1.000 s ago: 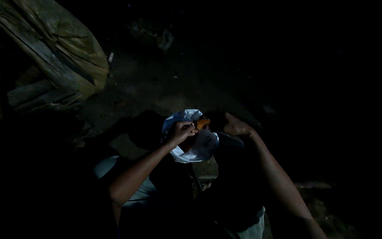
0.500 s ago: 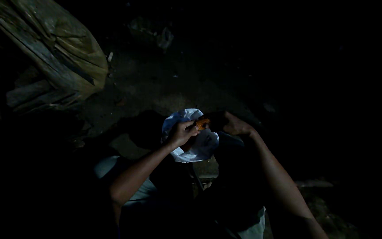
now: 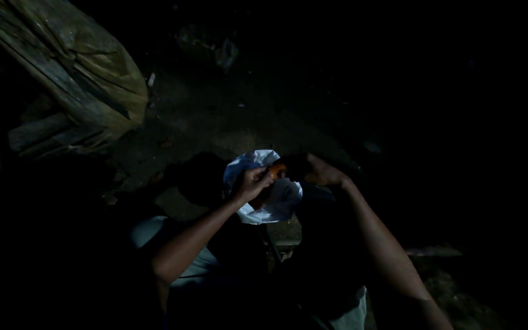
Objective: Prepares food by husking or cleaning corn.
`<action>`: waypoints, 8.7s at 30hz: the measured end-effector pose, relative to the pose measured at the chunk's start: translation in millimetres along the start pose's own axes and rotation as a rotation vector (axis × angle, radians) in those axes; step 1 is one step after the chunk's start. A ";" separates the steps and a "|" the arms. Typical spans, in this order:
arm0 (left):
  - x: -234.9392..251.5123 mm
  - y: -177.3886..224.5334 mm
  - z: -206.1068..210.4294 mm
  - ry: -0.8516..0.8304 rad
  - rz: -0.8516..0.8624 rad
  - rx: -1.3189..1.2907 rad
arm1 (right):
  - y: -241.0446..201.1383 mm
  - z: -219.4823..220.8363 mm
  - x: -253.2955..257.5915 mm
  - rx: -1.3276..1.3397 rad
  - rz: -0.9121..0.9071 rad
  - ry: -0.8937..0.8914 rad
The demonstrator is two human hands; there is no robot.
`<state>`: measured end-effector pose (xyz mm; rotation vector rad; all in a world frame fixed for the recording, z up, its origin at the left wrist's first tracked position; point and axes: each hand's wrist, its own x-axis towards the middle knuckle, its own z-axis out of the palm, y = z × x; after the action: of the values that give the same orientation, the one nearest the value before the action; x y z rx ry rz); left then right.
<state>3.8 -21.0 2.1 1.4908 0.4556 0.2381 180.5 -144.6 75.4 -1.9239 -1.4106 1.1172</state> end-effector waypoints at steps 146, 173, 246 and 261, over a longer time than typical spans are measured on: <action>4.6 -8.6 0.4 0.088 0.048 -0.073 | -25.1 12.6 -3.4 -0.216 -0.013 0.140; 1.2 4.8 2.8 0.119 -0.074 -0.058 | -14.7 26.6 2.9 -0.283 -0.076 0.163; -0.5 10.6 5.3 0.074 -0.070 -0.280 | 0.5 8.0 -3.9 0.179 -0.179 0.235; 2.7 2.1 3.9 0.153 -0.024 -0.173 | -17.2 20.3 -0.6 -0.052 -0.157 0.214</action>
<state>8.2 -23.2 3.9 1.3022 0.5607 0.3652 154.3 -140.8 78.2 -1.8690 -1.4539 0.7847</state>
